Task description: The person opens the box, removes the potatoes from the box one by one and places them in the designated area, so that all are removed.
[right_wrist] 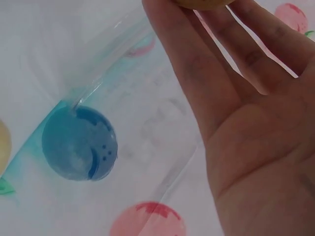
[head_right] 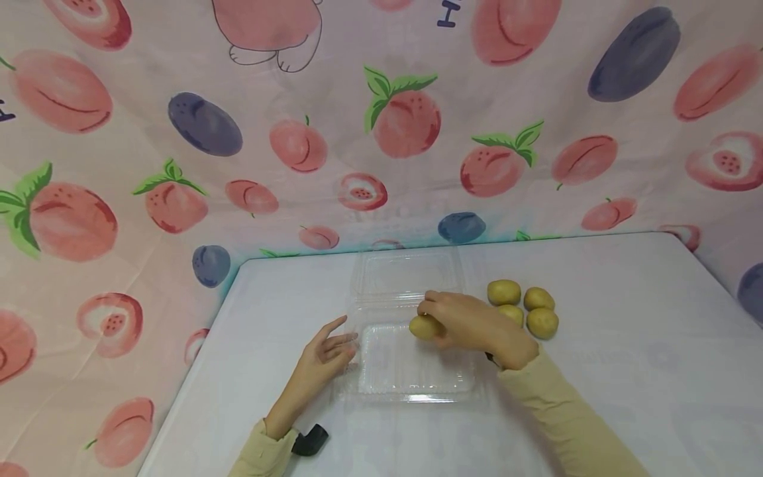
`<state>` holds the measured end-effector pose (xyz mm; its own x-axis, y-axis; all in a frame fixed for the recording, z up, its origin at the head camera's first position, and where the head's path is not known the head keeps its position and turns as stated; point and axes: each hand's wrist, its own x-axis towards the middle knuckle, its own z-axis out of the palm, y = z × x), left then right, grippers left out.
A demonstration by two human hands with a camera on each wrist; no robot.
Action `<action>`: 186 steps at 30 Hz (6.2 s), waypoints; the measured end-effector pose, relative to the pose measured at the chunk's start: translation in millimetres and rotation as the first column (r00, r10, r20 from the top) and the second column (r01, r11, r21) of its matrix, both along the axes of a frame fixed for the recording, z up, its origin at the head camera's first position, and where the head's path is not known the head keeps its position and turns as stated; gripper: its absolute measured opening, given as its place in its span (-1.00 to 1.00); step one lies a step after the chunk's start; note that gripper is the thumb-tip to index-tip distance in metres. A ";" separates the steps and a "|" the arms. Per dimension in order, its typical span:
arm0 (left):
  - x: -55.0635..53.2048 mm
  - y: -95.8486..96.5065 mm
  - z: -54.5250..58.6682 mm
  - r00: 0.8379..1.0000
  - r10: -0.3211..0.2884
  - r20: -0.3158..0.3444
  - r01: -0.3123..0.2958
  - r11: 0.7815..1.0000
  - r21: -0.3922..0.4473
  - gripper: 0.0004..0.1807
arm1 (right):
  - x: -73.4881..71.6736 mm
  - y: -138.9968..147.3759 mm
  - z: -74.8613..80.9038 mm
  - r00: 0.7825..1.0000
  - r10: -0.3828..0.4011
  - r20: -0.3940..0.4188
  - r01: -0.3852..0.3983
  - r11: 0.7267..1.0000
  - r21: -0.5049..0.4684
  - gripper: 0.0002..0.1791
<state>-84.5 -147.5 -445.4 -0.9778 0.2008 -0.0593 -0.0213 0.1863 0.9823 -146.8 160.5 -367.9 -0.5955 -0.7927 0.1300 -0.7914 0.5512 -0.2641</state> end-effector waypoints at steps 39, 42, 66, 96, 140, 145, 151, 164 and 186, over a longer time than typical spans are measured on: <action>-0.1 0.3 -0.5 1.000 0.002 -0.004 -0.003 1.000 -0.008 -0.26 | -2.8 45.1 4.3 0.987 -0.152 -0.050 0.147 0.985 -0.092 -0.60; -0.1 0.5 -0.3 1.000 0.000 -0.005 0.000 1.000 -0.007 -0.26 | -3.0 48.0 4.1 0.984 -0.171 -0.042 0.167 0.981 -0.096 -0.60; 0.5 0.2 0.7 1.000 0.008 -0.008 -0.008 1.000 -0.025 -0.27 | -11.8 77.9 1.0 0.970 -0.243 -0.018 0.239 0.964 -0.116 -0.62; -1.5 -0.1 -2.8 1.000 0.004 -0.017 -0.004 0.999 -0.032 -0.27 | -25.2 86.8 -10.7 0.946 -0.323 0.032 0.324 0.945 -0.037 -0.57; -4.5 0.8 -4.5 1.000 0.008 -0.028 -0.009 0.999 -0.045 -0.27 | -46.1 66.1 -41.3 0.982 -0.189 -0.013 0.189 0.982 -0.003 -0.66; -4.2 0.9 -4.5 1.000 0.004 -0.029 -0.005 0.999 -0.054 -0.26 | -45.2 65.8 -40.2 0.981 -0.194 -0.003 0.194 0.981 -0.004 -0.68; -4.3 1.1 -4.2 1.000 0.003 -0.026 -0.004 0.998 -0.057 -0.26 | -43.1 64.9 -37.2 0.978 -0.205 0.024 0.205 0.979 -0.003 -0.68; -3.5 1.1 -5.4 1.000 0.006 -0.018 -0.007 0.999 -0.052 -0.27 | -40.0 67.5 -37.7 0.974 -0.226 0.016 0.226 0.974 -0.015 -0.69; -8.0 4.1 -4.3 0.999 -0.001 -0.038 -0.001 0.999 -0.051 -0.27 | -32.1 68.4 -36.9 0.974 -0.224 -0.042 0.221 0.973 -0.063 -0.73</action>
